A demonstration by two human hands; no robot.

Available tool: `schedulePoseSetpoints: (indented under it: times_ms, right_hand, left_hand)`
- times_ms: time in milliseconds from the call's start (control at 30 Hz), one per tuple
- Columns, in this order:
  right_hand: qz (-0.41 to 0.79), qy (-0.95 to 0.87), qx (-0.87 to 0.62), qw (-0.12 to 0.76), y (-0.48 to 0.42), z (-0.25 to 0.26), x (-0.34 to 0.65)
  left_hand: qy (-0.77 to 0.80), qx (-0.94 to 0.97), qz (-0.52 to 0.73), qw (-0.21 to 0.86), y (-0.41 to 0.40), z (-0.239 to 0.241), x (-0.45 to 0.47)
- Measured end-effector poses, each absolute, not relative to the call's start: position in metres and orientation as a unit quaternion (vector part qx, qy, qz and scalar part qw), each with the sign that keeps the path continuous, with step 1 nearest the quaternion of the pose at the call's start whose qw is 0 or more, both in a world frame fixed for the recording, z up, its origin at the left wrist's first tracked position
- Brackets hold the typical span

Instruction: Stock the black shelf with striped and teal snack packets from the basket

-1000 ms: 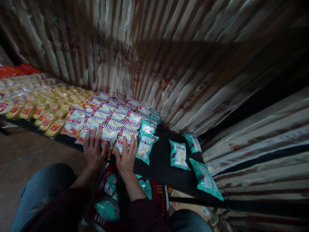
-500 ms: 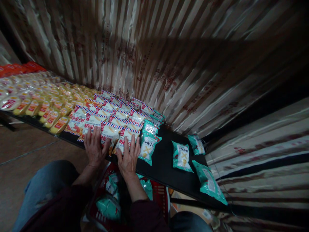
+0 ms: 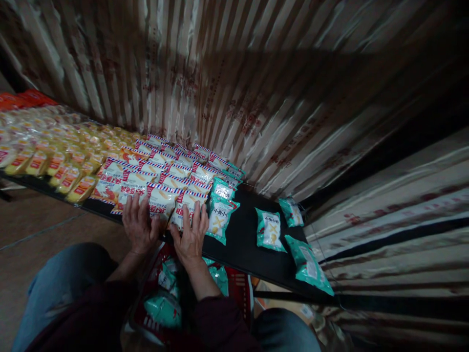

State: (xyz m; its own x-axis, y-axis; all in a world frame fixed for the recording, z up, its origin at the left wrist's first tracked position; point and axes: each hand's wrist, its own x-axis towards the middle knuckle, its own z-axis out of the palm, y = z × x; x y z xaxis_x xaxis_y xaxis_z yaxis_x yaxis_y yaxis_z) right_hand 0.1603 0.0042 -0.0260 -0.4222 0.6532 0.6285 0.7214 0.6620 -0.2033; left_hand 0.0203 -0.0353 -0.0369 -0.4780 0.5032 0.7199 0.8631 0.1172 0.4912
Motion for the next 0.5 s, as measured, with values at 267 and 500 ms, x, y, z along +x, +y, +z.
schedulePoseSetpoints:
  times_ms: [267, 500]
  right_hand:
    - [-0.051, -0.843, -0.410, 0.345, 0.003, -0.026, 0.162]
    - [-0.044, -0.843, -0.405, 0.351, -0.009, -0.025, 0.176]
  left_hand:
    - [-0.725, -0.474, -0.461, 0.196, -0.033, -0.043, 0.019]
    - [-0.706, -0.476, -0.481, 0.209, -0.038, -0.039, 0.021]
